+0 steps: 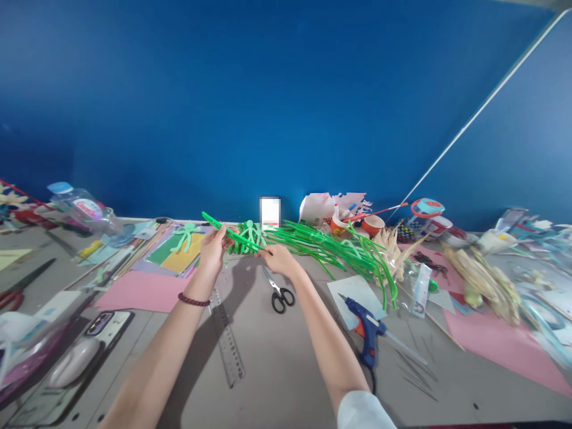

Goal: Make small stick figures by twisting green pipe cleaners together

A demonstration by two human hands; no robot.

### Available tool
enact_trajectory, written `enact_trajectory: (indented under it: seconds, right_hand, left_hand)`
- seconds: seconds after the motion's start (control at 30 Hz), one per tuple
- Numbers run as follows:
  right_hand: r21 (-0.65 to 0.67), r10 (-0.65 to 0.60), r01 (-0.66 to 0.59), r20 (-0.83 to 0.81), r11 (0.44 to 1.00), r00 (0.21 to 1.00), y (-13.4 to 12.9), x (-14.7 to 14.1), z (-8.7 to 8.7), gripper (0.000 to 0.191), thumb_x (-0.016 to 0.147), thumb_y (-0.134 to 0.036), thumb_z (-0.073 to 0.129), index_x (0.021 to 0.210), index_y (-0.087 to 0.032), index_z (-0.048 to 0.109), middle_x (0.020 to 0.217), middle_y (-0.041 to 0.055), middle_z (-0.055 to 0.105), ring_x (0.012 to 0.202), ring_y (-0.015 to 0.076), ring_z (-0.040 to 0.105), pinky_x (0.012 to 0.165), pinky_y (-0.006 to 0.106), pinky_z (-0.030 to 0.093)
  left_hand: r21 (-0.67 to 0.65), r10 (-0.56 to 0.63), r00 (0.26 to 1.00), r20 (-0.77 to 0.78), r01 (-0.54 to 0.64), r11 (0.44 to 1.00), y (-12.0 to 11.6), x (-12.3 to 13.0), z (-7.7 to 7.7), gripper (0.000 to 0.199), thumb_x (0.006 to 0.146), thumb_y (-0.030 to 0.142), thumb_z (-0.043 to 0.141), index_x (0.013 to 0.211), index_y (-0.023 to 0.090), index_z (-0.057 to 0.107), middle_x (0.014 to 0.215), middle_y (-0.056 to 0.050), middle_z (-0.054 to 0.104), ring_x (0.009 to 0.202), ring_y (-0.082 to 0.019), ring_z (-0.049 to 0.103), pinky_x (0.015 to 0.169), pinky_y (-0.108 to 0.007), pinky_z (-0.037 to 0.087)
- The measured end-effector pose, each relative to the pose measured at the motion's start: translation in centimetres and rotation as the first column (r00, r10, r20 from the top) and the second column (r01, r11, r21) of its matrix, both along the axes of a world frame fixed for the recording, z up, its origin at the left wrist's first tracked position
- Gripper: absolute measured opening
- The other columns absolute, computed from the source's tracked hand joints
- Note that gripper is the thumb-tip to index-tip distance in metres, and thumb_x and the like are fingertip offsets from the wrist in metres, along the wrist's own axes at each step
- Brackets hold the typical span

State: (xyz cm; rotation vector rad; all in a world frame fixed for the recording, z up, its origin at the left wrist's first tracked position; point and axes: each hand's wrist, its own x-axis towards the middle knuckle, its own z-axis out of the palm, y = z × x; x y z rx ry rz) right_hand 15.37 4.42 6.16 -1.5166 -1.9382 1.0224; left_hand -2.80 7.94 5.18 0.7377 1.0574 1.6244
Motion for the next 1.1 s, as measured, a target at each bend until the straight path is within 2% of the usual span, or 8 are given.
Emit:
enact_trajectory:
  seconds: [0.27, 0.47, 0.6, 0.77, 0.87, 0.93, 1.03, 1.1]
  right_hand:
    - [-0.024, 0.035, -0.033, 0.092, 0.999, 0.995, -0.2, 0.8, 0.8, 0.032, 0.086, -0.028, 0.044, 0.084, -0.017, 0.074, 0.045, -0.0034, 0.047, 0.044, 0.0098, 0.044, 0.05, 0.02, 0.033]
    - [-0.049, 0.044, -0.039, 0.113, 0.998, 0.993, 0.1, 1.7, 0.3, 0.031, 0.083, -0.03, 0.047, 0.079, -0.016, 0.074, 0.045, -0.0034, 0.048, 0.044, 0.0095, 0.047, 0.051, 0.02, 0.035]
    - [-0.072, 0.104, -0.098, 0.085, 0.993, 0.991, 0.3, 1.9, 0.0, 0.03, 0.083, -0.032, 0.048, 0.077, -0.016, 0.073, 0.046, -0.0036, 0.05, 0.045, 0.0095, 0.05, 0.052, 0.02, 0.037]
    - [-0.085, 0.127, -0.12, 0.087, 0.989, 0.988, 0.2, 2.3, 0.2, 0.029, 0.083, -0.027, 0.048, 0.073, -0.016, 0.072, 0.048, -0.0012, 0.055, 0.05, 0.0124, 0.055, 0.053, 0.021, 0.038]
    - [-0.077, 0.148, -0.138, 0.138, 0.987, 0.979, 0.1, 2.6, 0.1, 0.026, 0.083, -0.029, 0.051, 0.075, -0.017, 0.073, 0.059, 0.0026, 0.065, 0.057, 0.0154, 0.058, 0.057, 0.024, 0.04]
    - [-0.018, 0.158, -0.157, 0.137, 0.988, 0.978, 0.1, 2.5, -0.1, 0.026, 0.079, -0.036, 0.058, 0.09, -0.017, 0.072, 0.077, 0.0056, 0.07, 0.069, 0.0189, 0.062, 0.064, 0.026, 0.043]
    - [0.1, 0.172, -0.174, 0.034, 0.98, 0.985, 0.1, 1.7, -0.4, 0.052, 0.072, -0.043, 0.067, 0.118, -0.019, 0.06, 0.108, 0.0093, 0.067, 0.092, 0.0229, 0.062, 0.078, 0.03, 0.045]
    - [0.159, 0.168, -0.161, -0.031, 0.974, 0.985, 0.0, 0.9, -0.4, 0.052, 0.075, -0.044, 0.064, 0.12, -0.018, 0.058, 0.115, 0.0103, 0.064, 0.097, 0.0224, 0.061, 0.082, 0.03, 0.044]
  left_hand:
    - [0.05, 0.067, 0.997, -0.031, -0.065, 0.997, 0.7, -1.4, -0.1, 0.031, 0.064, 0.041, 0.072, 0.075, 0.015, 0.057, 0.068, -0.005, 0.07, 0.065, -0.017, 0.068, 0.058, -0.025, 0.05]
    - [0.07, 0.111, 0.991, -0.068, -0.107, 0.992, 0.8, -1.4, -0.3, 0.029, 0.065, 0.039, 0.07, 0.074, 0.015, 0.057, 0.066, -0.005, 0.07, 0.065, -0.019, 0.068, 0.059, -0.027, 0.05]
    - [0.075, 0.16, 0.985, -0.065, -0.155, 0.985, 0.8, -1.3, -0.2, 0.027, 0.066, 0.038, 0.068, 0.074, 0.014, 0.058, 0.067, -0.005, 0.07, 0.065, -0.018, 0.068, 0.062, -0.028, 0.051]
    - [0.089, 0.135, 0.989, -0.058, -0.13, 0.988, 0.6, -1.0, -0.2, 0.026, 0.065, 0.037, 0.069, 0.073, 0.016, 0.058, 0.065, -0.004, 0.069, 0.065, -0.018, 0.068, 0.062, -0.028, 0.051]
    - [0.084, 0.086, 0.993, -0.084, -0.079, 0.993, 0.3, -0.6, -0.2, 0.027, 0.066, 0.04, 0.07, 0.075, 0.017, 0.059, 0.066, -0.004, 0.07, 0.064, -0.018, 0.068, 0.058, -0.026, 0.051]
    - [0.075, 0.059, 0.993, -0.1, -0.051, 0.996, 0.1, -0.1, -0.4, 0.028, 0.067, 0.041, 0.069, 0.075, 0.017, 0.059, 0.069, -0.005, 0.07, 0.065, -0.018, 0.067, 0.057, -0.025, 0.05]
    - [0.065, 0.014, 0.994, -0.107, -0.007, 0.998, -0.4, 0.9, -0.5, 0.027, 0.068, 0.042, 0.069, 0.073, 0.017, 0.059, 0.07, -0.006, 0.07, 0.066, -0.018, 0.068, 0.058, -0.026, 0.051]
    - [0.068, -0.028, 0.994, -0.102, 0.036, 0.997, -0.9, 1.6, -0.5, 0.026, 0.069, 0.041, 0.069, 0.073, 0.018, 0.058, 0.068, -0.005, 0.07, 0.066, -0.019, 0.068, 0.058, -0.027, 0.051]
